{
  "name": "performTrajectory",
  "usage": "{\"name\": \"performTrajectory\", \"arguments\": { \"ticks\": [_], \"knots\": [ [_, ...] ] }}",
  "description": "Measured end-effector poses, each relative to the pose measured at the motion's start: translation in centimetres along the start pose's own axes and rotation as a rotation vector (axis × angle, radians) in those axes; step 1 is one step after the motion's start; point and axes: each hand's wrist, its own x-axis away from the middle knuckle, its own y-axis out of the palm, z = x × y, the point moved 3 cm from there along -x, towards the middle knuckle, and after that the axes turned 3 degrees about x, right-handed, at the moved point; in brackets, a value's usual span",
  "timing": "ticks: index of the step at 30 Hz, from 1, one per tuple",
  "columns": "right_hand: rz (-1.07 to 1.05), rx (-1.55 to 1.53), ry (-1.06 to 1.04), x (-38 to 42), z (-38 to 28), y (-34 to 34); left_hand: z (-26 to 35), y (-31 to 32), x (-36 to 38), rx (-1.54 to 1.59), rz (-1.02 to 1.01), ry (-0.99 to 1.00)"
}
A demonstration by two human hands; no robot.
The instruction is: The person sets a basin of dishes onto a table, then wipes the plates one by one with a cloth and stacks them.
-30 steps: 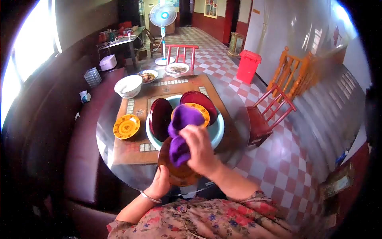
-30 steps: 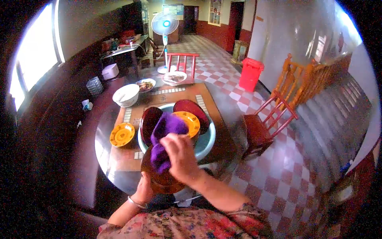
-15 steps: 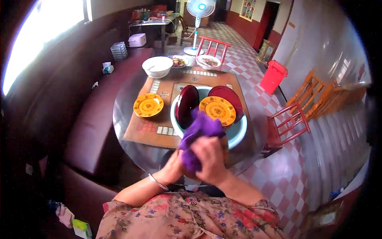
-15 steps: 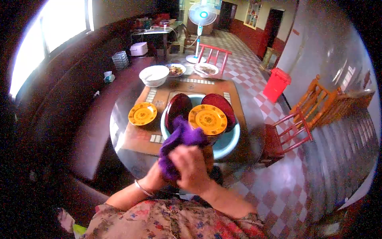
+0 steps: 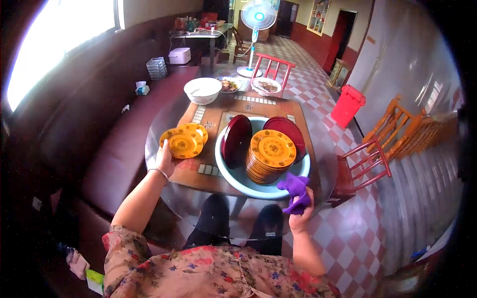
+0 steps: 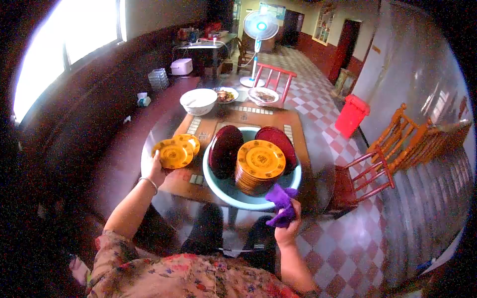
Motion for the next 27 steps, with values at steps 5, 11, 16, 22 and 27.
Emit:
{"name": "performTrajectory", "arguments": {
  "ticks": [5,11,16,22,27],
  "knots": [
    [0.041,-0.056,0.125,0.1,0.1,-0.5,-3.8,-2.7,-5.0,0.073,0.01,-0.039],
    [0.236,0.039,0.075,2.5,4.3,-0.9,-4.9,-4.4,-9.3,-0.274,0.233,0.226],
    [0.3,-0.255,0.241,3.0,6.2,-0.1,-6.1,-4.5,-12.2,-0.866,0.571,0.488],
    [0.224,-0.255,0.208,3.5,8.1,-0.6,-2.4,0.9,-7.8,-0.943,0.547,0.786],
    [0.162,-0.183,0.271,3.8,8.7,-0.3,-1.4,15.5,5.4,-0.911,-0.777,0.646]
  ]
}}
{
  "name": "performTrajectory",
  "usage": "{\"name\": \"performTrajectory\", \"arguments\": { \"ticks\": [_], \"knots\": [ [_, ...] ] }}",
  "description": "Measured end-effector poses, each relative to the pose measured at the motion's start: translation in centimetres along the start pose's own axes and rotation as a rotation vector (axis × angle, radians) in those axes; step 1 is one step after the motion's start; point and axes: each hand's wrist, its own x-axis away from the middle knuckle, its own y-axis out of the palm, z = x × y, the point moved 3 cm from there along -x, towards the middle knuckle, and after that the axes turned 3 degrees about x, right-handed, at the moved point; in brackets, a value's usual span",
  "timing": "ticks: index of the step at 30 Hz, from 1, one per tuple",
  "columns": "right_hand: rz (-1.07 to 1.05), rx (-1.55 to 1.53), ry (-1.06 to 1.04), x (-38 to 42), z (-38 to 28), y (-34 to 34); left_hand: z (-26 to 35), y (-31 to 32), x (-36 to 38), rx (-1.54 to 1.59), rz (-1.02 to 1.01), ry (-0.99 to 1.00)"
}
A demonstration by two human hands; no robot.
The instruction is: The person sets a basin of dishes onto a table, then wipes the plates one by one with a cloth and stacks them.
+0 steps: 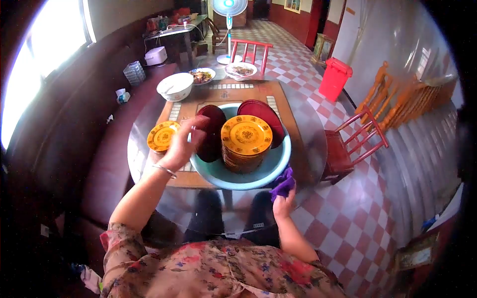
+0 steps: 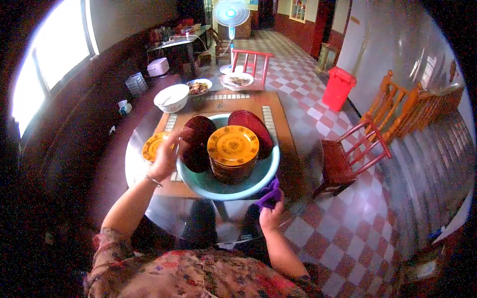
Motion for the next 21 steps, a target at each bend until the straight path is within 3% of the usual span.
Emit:
{"name": "performTrajectory", "arguments": {
  "ticks": [2,4,5,8,12,19,21],
  "knots": [
    [0.01,0.032,0.02,0.0,-0.3,-0.1,3.5,5.2,-1.0,-0.291,-0.37,0.218],
    [0.01,0.026,-0.031,-0.2,-0.8,0.0,4.9,8.1,-0.7,-0.807,-0.312,0.547],
    [0.025,0.084,-0.061,-0.1,-1.8,0.1,4.4,8.7,-0.8,-0.892,-0.311,0.512],
    [0.058,0.097,0.032,0.2,-2.3,-0.3,3.3,9.2,-1.2,-0.929,-0.436,0.422],
    [0.02,0.117,0.056,0.3,-2.6,-0.3,2.7,9.0,-1.0,-0.889,-0.432,0.423],
    [0.04,0.036,0.047,-0.2,-0.7,-0.4,3.5,7.6,-0.6,-0.752,-0.254,0.544],
    [0.232,-0.231,0.197,0.5,-0.7,-1.0,4.4,6.9,-0.4,-0.737,-0.177,0.535]
  ]
}}
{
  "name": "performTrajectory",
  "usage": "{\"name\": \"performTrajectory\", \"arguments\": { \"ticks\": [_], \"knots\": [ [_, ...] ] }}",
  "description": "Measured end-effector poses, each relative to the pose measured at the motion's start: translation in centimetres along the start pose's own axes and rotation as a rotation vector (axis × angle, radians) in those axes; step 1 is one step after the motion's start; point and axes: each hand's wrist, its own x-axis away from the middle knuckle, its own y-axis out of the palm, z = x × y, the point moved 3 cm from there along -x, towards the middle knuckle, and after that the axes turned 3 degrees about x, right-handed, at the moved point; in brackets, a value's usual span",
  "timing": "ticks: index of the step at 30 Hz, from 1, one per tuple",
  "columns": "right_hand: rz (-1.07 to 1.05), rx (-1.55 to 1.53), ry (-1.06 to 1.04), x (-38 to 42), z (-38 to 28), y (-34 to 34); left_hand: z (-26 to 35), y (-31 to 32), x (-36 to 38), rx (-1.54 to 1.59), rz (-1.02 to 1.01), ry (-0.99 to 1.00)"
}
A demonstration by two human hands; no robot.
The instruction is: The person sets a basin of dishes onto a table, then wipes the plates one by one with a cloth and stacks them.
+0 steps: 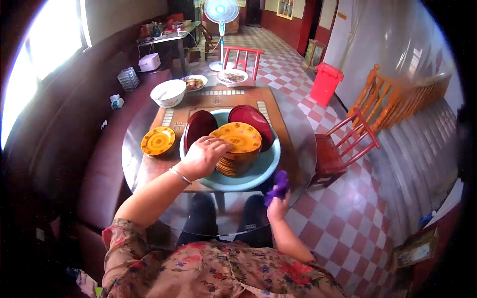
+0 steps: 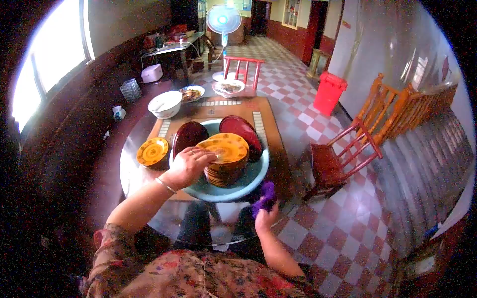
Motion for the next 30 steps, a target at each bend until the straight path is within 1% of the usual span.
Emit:
{"name": "performTrajectory", "arguments": {
  "ticks": [1,2,3,5,6,7,9,11,12,13,15,16,18,19,21,22,23,24,25,27,28,29,30],
  "knots": [
    [0.086,-0.135,0.075,0.2,-1.0,0.5,-0.1,-0.7,-0.1,-0.004,0.041,-0.018],
    [0.028,-0.314,0.126,0.7,-2.7,1.1,-0.2,-1.1,-0.2,0.048,0.14,-0.052],
    [-0.028,-0.488,0.184,1.3,-4.4,1.9,-0.1,-1.7,-0.3,0.082,0.186,-0.076],
    [-0.44,-0.63,0.284,2.2,-4.8,1.9,0.6,-3.0,-0.1,0.163,0.265,-0.127],
    [-0.43,-0.619,0.432,2.9,-6.3,3.3,1.2,-3.4,0.3,0.2,0.338,-0.034],
    [-0.419,-0.607,0.578,3.6,-8.5,5.6,2.6,-4.3,0.7,0.184,0.323,0.051],
    [-0.538,-0.682,0.622,3.9,-11.3,9.4,5.1,-5.2,1.8,0.12,0.227,0.22],
    [-0.552,-0.627,0.671,3.6,-11.5,10.2,7.2,-4.6,3.5,0.024,0.159,0.401],
    [-0.493,-0.579,0.768,3.4,-10.7,9.6,8.0,-4.9,4.2,0.001,0.117,0.426],
    [-0.454,-0.493,0.778,3.5,-9.9,9.5,8.0,-5.0,4.8,-0.036,0.132,0.434],
    [-0.376,-0.328,0.788,3.8,-8.9,9.7,7.2,-5.6,5.8,0.055,0.076,0.347],
    [-0.383,-0.349,0.781,4.0,-8.9,10.0,6.8,-6.1,6.3,0.147,0.144,0.211],
    [-0.434,-0.281,0.642,4.6,-9.9,10.7,7.0,-6.5,8.0,0.334,0.277,-0.062],
    [-0.458,-0.253,0.57,4.7,-10.2,11.1,6.4,-5.1,8.9,0.661,0.418,-0.218],
    [-0.488,-0.203,0.537,4.9,-9.9,11.2,7.8,-2.5,9.4,1.553,0.514,-0.412],
    [-0.518,-0.165,0.512,5.0,-9.6,11.3,8.2,-1.8,10.3,1.758,0.358,-0.499],
    [-0.545,-0.124,0.488,5.1,-9.4,11.3,8.6,-1.0,10.9,1.799,0.335,-0.534],
    [-0.52,-0.026,0.432,5.0,-9.0,11.3,8.7,-0.2,11.3,1.84,0.311,-0.568],
    [-0.506,0.081,0.329,4.6,-8.8,11.2,8.9,0.3,11.6,1.882,0.285,-0.604],
    [-0.472,0.308,0.141,4.2,-8.9,10.7,8.4,0.2,11.8,2.104,0.322,-0.854],
    [-0.444,0.231,0.188,3.4,-9.3,10.6,8.1,0.1,11.9,2.186,0.371,-0.869],
    [-0.355,0.146,0.146,2.2,-10.0,10.7,8.0,0.0,12.0,2.267,0.422,-0.886],
    [-0.348,-0.022,0.195,1.2,-11.7,11.0,8.0,-0.7,11.9,2.326,0.447,-0.863]
  ]
}}
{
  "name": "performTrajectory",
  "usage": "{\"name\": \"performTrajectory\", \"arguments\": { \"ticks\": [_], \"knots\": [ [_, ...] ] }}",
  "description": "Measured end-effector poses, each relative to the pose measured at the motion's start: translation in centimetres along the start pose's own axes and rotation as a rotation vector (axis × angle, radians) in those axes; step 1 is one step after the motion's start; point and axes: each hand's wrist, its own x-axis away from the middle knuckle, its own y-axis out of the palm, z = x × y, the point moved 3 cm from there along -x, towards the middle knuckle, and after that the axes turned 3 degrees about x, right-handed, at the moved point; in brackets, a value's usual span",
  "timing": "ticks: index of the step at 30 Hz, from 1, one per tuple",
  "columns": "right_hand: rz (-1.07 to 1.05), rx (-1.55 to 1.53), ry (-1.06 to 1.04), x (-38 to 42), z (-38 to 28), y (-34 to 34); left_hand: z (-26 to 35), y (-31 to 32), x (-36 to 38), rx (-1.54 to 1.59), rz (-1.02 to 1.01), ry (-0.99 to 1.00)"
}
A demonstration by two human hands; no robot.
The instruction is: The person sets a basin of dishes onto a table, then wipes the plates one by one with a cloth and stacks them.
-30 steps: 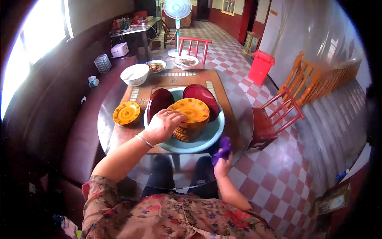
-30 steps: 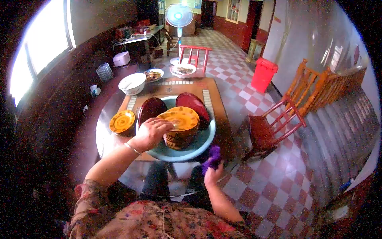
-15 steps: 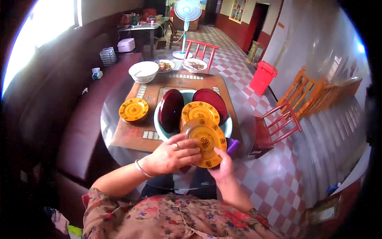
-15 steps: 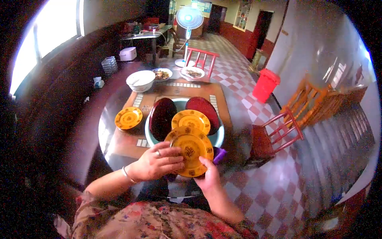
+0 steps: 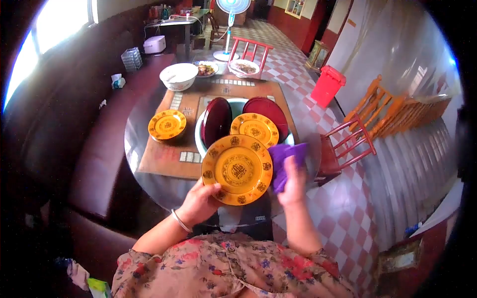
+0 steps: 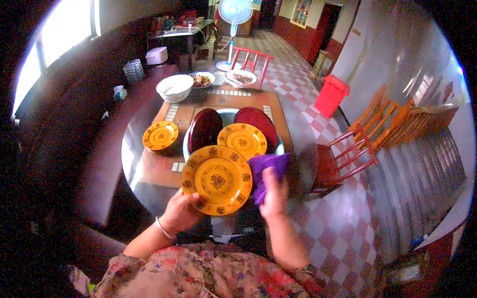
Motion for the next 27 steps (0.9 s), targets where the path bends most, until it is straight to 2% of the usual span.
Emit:
{"name": "performTrajectory", "arguments": {
  "ticks": [1,4,6,7,9,10,11,13,15,16,17,18,19,21,22,23,25,27],
  "knots": [
    [-0.009,-0.172,0.017,0.0,-1.8,0.2,0.4,0.5,0.3,-0.056,0.037,0.035],
    [-0.334,-0.104,-0.081,2.6,-2.8,1.9,-0.3,-0.2,-0.1,-0.055,-0.063,0.04],
    [-0.513,0.608,-0.244,4.8,-1.5,4.1,-1.2,0.1,-0.4,-0.124,-0.134,0.072],
    [-0.684,0.974,-0.525,5.2,-1.3,6.1,-1.4,-0.2,-0.3,-0.222,-0.182,0.087],
    [-0.599,1.465,-0.823,3.5,1.2,4.4,-1.9,0.4,0.0,-0.528,-0.144,0.075],
    [-0.442,1.474,-0.71,1.7,0.4,4.1,-1.8,0.7,0.0,-0.45,-0.228,0.092],
    [-0.3,1.302,-0.756,0.6,-1.2,4.4,-1.9,0.8,0.1,-0.451,-0.223,0.098],
    [-0.316,1.21,-0.86,0.5,-2.4,5.4,-1.8,1.2,0.4,-0.458,-0.212,0.106],
    [-0.645,1.002,-0.887,3.3,-1.7,7.8,-1.5,0.6,0.3,-0.436,-0.127,0.081],
    [-0.773,1.015,-0.921,4.9,-0.1,8.3,-2.0,-2.0,-1.1,-0.531,-0.122,0.102],
    [-0.757,0.944,-0.873,5.9,0.7,8.4,-1.8,-3.2,-1.0,-1.07,-0.287,0.181],
    [-0.69,1.01,-0.895,5.2,1.0,8.3,-0.9,-2.6,-0.8,-1.572,-0.432,0.362],
    [-0.622,1.074,-0.912,4.5,1.1,8.2,-1.2,-2.3,0.1,-1.017,-0.297,0.211],
    [-0.423,1.104,-0.959,1.5,-0.2,7.7,-1.5,-0.5,0.4,-0.673,-0.216,0.212],
    [-0.296,1.222,-0.882,-0.3,-0.1,6.7,-1.1,0.3,0.4,-0.638,-0.248,0.179],
    [-0.231,1.055,-0.981,-1.4,-1.4,6.6,-1.1,0.2,0.5,-0.581,-0.237,0.171],
    [-0.293,1.008,-1.022,-0.6,-0.8,6.5,-0.8,0.1,0.2,-0.469,-0.225,0.169],
    [-0.463,1.006,-0.971,3.3,1.8,7.1,-0.5,0.3,-0.1,-0.243,-0.08,0.173]
  ]
}}
